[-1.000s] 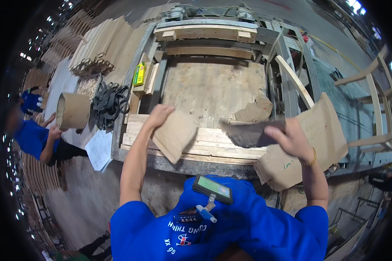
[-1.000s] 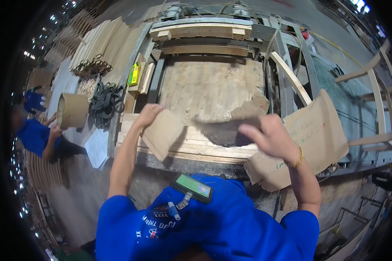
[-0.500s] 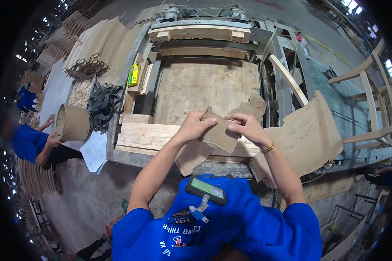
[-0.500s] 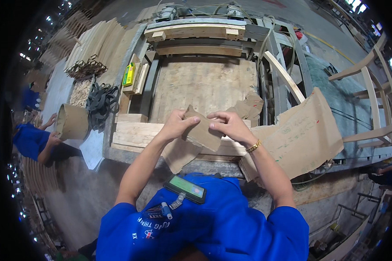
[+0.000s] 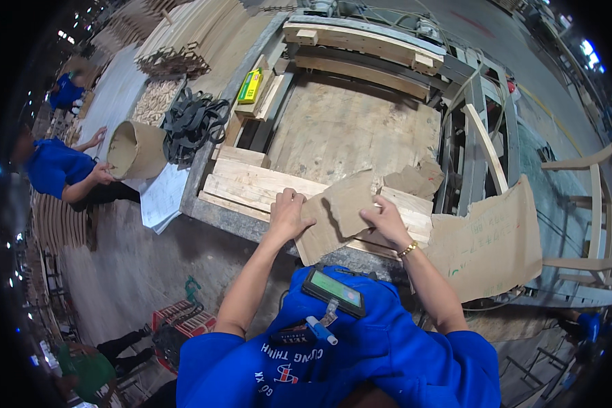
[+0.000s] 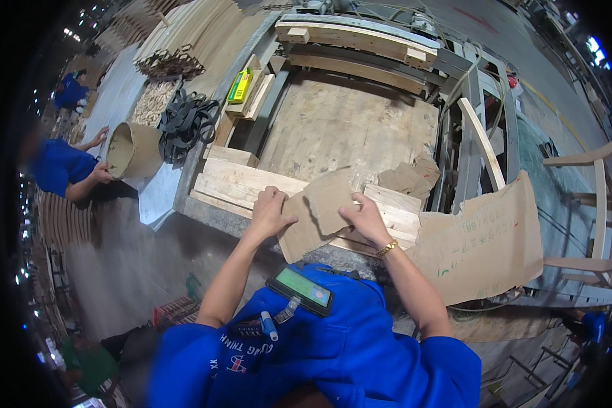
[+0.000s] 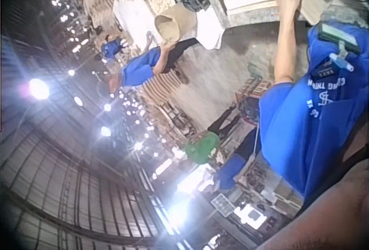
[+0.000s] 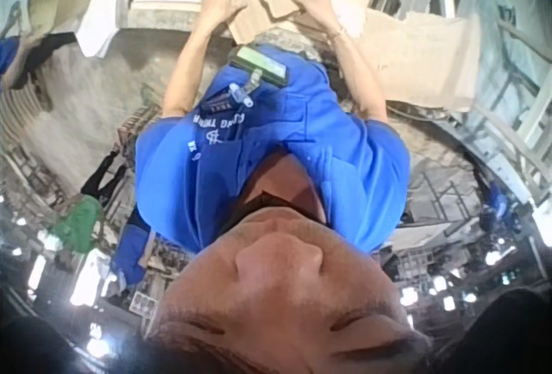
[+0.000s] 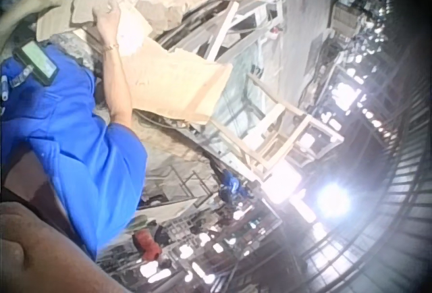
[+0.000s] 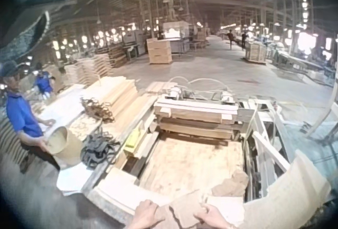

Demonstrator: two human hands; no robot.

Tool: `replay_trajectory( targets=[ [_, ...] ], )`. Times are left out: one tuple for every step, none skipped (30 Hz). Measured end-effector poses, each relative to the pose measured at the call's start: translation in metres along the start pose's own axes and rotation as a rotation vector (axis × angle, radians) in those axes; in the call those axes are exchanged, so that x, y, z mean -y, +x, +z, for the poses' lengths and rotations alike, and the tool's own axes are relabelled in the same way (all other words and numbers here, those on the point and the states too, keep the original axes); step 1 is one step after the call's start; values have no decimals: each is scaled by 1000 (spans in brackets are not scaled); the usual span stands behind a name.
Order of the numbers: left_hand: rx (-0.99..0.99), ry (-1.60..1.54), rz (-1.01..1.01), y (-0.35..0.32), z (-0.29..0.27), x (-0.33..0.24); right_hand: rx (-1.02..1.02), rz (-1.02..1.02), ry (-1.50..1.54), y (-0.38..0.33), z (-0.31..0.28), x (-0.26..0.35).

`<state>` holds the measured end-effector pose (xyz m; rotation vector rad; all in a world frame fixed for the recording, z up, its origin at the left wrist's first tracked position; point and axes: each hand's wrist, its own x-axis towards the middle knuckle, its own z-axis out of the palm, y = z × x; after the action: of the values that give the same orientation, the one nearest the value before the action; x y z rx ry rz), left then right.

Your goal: The person repeatedly tears pieces of cardboard by hand into smaller strips and fragments. They hold the cardboard with both hands and rip it apart over a workbench, occasionally dropping the pieces onto the surface.

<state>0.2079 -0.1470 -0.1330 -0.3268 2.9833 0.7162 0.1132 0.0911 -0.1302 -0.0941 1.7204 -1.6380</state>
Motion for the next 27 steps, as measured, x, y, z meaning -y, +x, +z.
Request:
replay_trajectory(
  targets=[
    [-58, 9, 28, -4, 4, 2, -42, -16, 23, -1, -3, 2],
    [18, -170, -51, -6, 6, 6, -70, -7, 109, -4, -11, 5],
    [93, -349, -127, -7, 4, 14, -41, 23, 37, -7, -25, 3],
    [167, -526, -195, -6, 1, 20, -14, 48, -33, -11, -43, 0],
    [199, -587, -208, -2, -7, 18, 6, 73, -97, -14, -52, 3],
    [231, -648, -222, 1, -17, 17, -136, 38, -513, -16, -58, 4],
    [265, -704, -236, 4, -29, 12, -179, -125, -618, -19, -56, 11],
    [185, -570, 18, 7, -41, 8, -215, -293, -723, -18, -49, 21],
    [218, -542, 62, 10, -50, 1, -248, -463, -825, -16, -41, 33],
    [249, -514, 106, 13, -61, -12, -92, -457, -897, -13, -25, 54],
    [282, -482, 158, 17, -72, -25, 10, -630, -957, -8, -6, 72],
    [300, -444, 197, 21, -86, -39, 109, -807, -1011, 0, 12, 89],
    [323, -402, 234, 25, -99, -54, 350, -629, -1145, 13, 29, 108],
    [338, -361, 265, 26, -108, -60, 597, -443, -1264, 26, 47, 128],
    [341, -433, 207, 24, -112, -56, 855, -241, -1371, 32, 59, 138],
    [334, -507, 150, 23, -116, -49, 864, -363, -1349, 34, 65, 141],
    [325, -582, 94, 21, -120, -43, 871, -485, -1322, 35, 71, 144],
    [286, -683, 121, 17, -121, -37, 878, -607, -1291, 36, 77, 147],
    [269, -785, 93, 13, -121, -29, 842, -702, -1373, 34, 84, 150],
    [253, -891, 64, 9, -120, -20, 805, -793, -1448, 26, 90, 154],
    [235, -997, 38, 6, -116, -10, 763, -887, -1519, 20, 95, 156],
    [110, -1043, 41, 5, -105, 2, 743, -983, -1547, 14, 100, 155],
    [12, -1047, -65, 2, -97, 19, 706, -1082, -1546, 6, 101, 154],
    [-91, -1050, -165, -1, -93, 40, 665, -1183, -1547, -6, 98, 157],
    [-193, -1052, -259, -2, -90, 62, 617, -1285, -1546, -17, 93, 161],
    [-379, -1081, -351, -12, -87, 91, 634, -1288, -1500, -30, 85, 168],
    [-559, -1099, -430, -23, -87, 115, 636, -1288, -1456, -39, 75, 174]
  ],
)
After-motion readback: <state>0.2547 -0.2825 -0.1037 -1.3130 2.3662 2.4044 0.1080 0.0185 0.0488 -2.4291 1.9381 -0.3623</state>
